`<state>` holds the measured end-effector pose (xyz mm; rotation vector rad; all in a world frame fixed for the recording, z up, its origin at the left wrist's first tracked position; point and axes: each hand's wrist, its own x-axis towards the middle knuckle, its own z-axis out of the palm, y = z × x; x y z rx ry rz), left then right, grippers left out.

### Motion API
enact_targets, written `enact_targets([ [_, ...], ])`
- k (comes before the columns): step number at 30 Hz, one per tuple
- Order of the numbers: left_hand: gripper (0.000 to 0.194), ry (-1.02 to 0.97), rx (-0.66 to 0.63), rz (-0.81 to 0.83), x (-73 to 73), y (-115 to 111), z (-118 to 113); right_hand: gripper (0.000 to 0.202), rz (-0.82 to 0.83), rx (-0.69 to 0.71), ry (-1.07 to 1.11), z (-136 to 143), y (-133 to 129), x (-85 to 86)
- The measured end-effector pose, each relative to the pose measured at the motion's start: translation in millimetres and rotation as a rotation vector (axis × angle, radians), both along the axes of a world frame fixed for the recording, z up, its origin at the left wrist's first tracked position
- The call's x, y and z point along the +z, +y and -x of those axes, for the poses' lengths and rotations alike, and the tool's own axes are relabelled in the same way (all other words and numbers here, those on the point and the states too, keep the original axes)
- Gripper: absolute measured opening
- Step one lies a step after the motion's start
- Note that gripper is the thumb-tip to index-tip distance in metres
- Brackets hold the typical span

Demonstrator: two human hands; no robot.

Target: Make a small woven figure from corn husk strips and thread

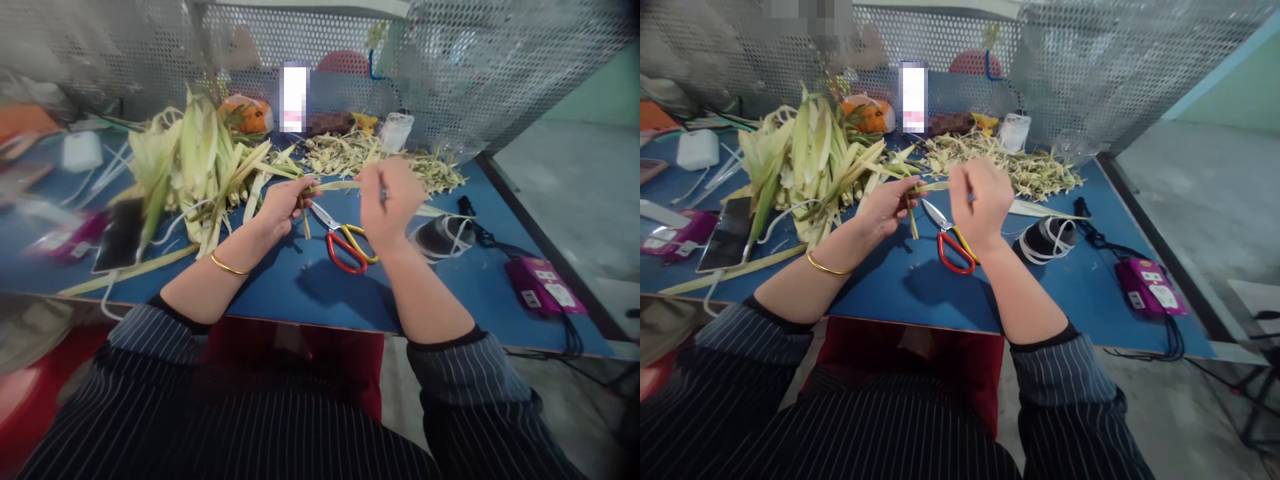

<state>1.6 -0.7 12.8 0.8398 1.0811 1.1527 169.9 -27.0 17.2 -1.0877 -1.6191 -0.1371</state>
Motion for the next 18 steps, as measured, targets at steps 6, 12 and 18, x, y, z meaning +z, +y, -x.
enact_targets([
  [6,0.015,-0.128,0.05,-0.001,5.7,-7,-4,0.027,0.5,0.149,-0.391,32,-10,-21.9],
  [12,0.008,-0.158,-0.163,-0.047,7.8,-4,2,0.031,0.763,0.404,0.145,37,-4,-25.0],
  [18,0.01,-0.123,-0.177,-0.118,10.0,3,10,0.027,0.903,0.535,0.454,39,-12,-12.2],
])
